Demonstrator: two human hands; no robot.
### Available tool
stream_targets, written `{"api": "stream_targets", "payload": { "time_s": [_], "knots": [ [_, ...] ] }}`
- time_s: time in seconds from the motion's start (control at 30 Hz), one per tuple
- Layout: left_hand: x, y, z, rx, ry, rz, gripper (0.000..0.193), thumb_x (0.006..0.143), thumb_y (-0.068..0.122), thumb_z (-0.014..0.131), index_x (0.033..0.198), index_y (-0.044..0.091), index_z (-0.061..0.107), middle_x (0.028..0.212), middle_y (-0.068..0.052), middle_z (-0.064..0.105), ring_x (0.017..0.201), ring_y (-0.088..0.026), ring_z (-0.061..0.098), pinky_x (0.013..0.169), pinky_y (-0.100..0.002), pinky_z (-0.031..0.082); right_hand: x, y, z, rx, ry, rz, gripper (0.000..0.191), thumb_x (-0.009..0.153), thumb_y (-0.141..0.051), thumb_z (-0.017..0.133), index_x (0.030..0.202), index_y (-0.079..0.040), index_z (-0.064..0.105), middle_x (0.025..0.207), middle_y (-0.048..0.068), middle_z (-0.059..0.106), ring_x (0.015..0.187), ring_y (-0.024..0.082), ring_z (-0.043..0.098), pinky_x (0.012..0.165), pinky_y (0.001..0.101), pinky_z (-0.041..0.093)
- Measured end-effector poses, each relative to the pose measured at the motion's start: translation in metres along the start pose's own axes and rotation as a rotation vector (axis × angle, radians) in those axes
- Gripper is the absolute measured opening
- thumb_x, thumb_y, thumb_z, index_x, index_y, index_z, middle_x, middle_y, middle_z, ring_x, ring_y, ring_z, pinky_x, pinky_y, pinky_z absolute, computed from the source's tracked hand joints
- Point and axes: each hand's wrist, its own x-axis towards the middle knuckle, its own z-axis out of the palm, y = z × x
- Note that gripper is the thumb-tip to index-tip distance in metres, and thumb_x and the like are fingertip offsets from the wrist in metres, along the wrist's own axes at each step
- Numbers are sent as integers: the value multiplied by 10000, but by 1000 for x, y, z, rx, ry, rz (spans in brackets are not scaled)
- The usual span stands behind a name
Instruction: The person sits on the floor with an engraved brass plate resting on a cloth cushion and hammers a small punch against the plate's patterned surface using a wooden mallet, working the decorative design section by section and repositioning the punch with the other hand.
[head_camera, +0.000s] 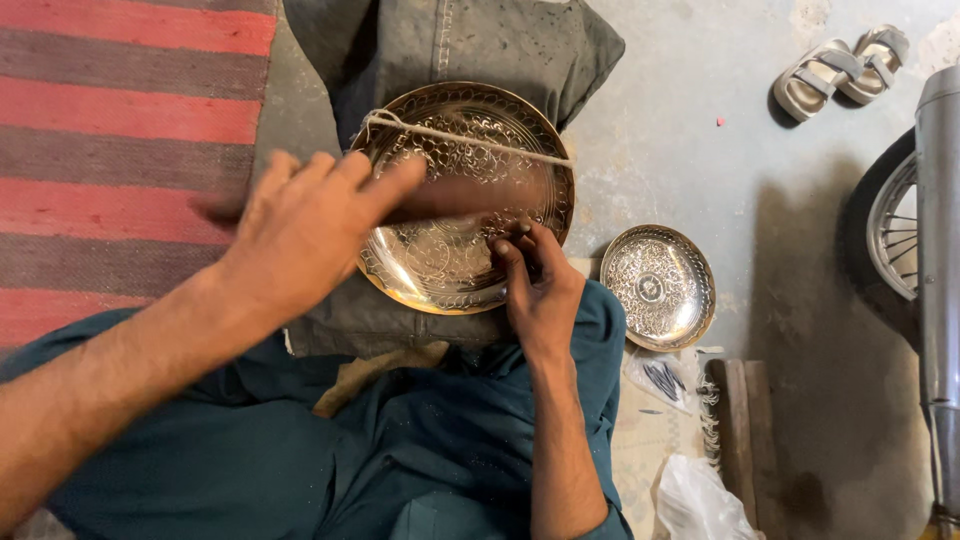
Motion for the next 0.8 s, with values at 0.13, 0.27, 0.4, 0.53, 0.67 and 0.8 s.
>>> {"api": "stream_targets", "payload": {
  "time_s": [0.13, 0.27, 0.4, 0.53, 0.67, 0.8],
  "knots": [
    [-1, -1, -1, -21, 8, 8, 580, 964, 73, 610, 1520, 200, 504, 930, -64, 646, 808, -248, 645, 731, -445, 436, 0, -1, -1, -29, -9, 13, 211, 998, -4, 671, 1206, 22, 642, 1004, 104, 801, 913, 131, 769, 807, 267, 624],
    [0, -2, 1, 13, 34, 32, 522, 1002, 90, 602, 1506, 202, 525, 908, -59, 628, 788, -231, 627, 728, -433, 439, 0, -2, -2, -52, -24, -10, 226, 990, -11, 677, 1211, 14, 640, 1018, 99, 797, 938, 126, 769, 826, 262, 622],
    [0, -4, 3, -62, 65, 10, 614, 920, 37, 600, 1512, 187, 542, 963, -62, 622, 862, -236, 632, 751, -414, 439, 0, -1, -1, -16, -20, -16, 215, 1000, -12, 674, 1212, 14, 650, 1030, 112, 789, 958, 138, 749, 836, 267, 620],
    [0, -6, -1, -65, 37, 34, 640, 931, 76, 633, 1546, 191, 494, 954, -67, 608, 811, -239, 615, 727, -411, 443, 0, -2, -2, -65, -33, -1, 203, 999, -14, 677, 1197, 19, 653, 1017, 108, 804, 942, 143, 770, 831, 270, 618],
    [0, 1, -6, -71, -6, -2, 688, 848, 94, 658, 1508, 173, 482, 984, -98, 616, 833, -275, 630, 724, -449, 463, -1, -3, -1, -55, -3, 26, 270, 972, -28, 675, 1234, 27, 635, 1016, 115, 790, 928, 145, 765, 811, 278, 624],
    [-18, -2, -17, -274, -63, -136, 724, 800, 41, 662, 1496, 123, 479, 1038, -168, 629, 948, -350, 650, 785, -492, 492, 0, 4, -10, 145, 69, 100, 210, 1008, -75, 628, 1211, -22, 646, 1010, 119, 790, 925, 172, 780, 825, 302, 645]
  ]
}}
